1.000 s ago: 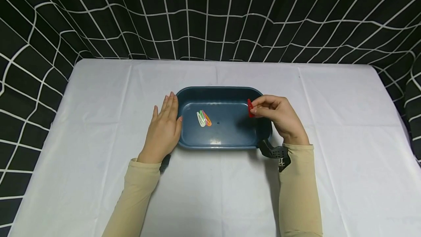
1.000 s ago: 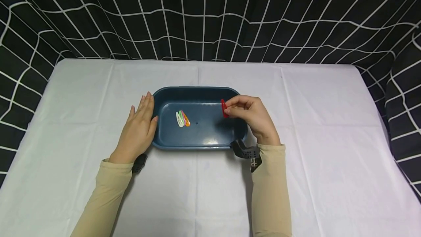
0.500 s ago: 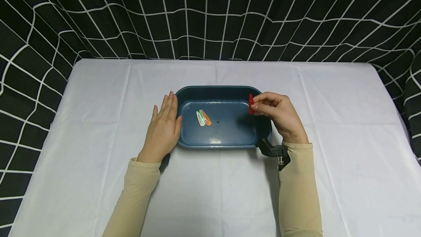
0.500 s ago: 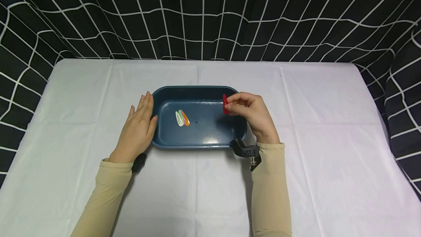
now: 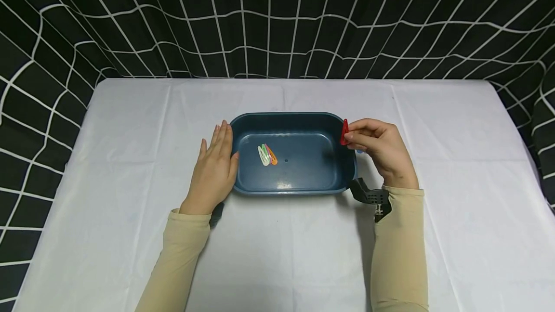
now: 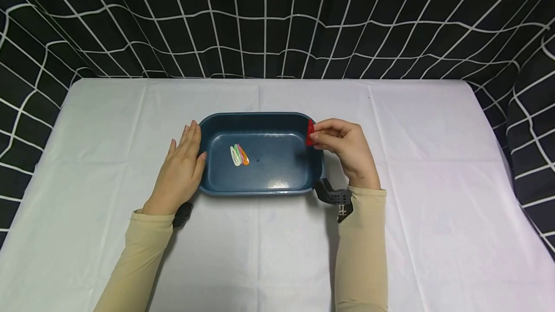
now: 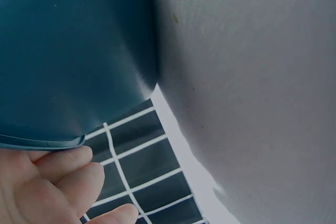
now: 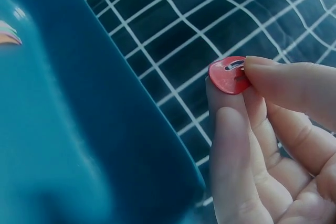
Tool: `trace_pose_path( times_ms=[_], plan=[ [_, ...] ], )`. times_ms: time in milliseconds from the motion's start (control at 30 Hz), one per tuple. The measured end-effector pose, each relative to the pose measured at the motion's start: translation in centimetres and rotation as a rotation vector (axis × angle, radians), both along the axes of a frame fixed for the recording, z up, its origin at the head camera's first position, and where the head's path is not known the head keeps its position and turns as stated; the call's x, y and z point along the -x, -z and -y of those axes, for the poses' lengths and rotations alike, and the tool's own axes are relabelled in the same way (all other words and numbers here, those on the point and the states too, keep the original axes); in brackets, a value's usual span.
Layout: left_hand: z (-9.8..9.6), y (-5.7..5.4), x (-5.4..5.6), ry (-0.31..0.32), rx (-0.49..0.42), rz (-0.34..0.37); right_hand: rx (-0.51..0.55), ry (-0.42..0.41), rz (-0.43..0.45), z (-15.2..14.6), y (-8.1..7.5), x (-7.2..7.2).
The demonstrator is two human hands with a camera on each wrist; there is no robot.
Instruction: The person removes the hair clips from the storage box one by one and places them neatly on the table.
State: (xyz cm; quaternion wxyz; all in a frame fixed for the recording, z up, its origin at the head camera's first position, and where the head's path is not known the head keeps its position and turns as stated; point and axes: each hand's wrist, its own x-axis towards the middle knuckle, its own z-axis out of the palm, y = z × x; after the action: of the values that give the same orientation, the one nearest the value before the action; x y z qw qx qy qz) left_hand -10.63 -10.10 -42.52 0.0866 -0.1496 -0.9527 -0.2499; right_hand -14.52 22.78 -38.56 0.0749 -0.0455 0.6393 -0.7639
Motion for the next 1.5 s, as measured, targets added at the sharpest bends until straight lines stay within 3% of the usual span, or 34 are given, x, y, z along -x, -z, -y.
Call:
trace_pose_path(
  times_ms=[300,667,1500],
  plan=[
    [0.1,0.1,0.0,-0.003,-0.006,0.007,0.000,0.057,0.025,-1.6,-0.2,-0.3],
    [0.1,0.1,0.0,0.006,-0.003,0.006,0.094,0.124,0.050,-3.5,0.0,-0.5],
    [0.1,0.1,0.1,0.009,-0.010,0.022,0.028,0.231,0.155,-6.2,1.9,-0.6]
  ],
)
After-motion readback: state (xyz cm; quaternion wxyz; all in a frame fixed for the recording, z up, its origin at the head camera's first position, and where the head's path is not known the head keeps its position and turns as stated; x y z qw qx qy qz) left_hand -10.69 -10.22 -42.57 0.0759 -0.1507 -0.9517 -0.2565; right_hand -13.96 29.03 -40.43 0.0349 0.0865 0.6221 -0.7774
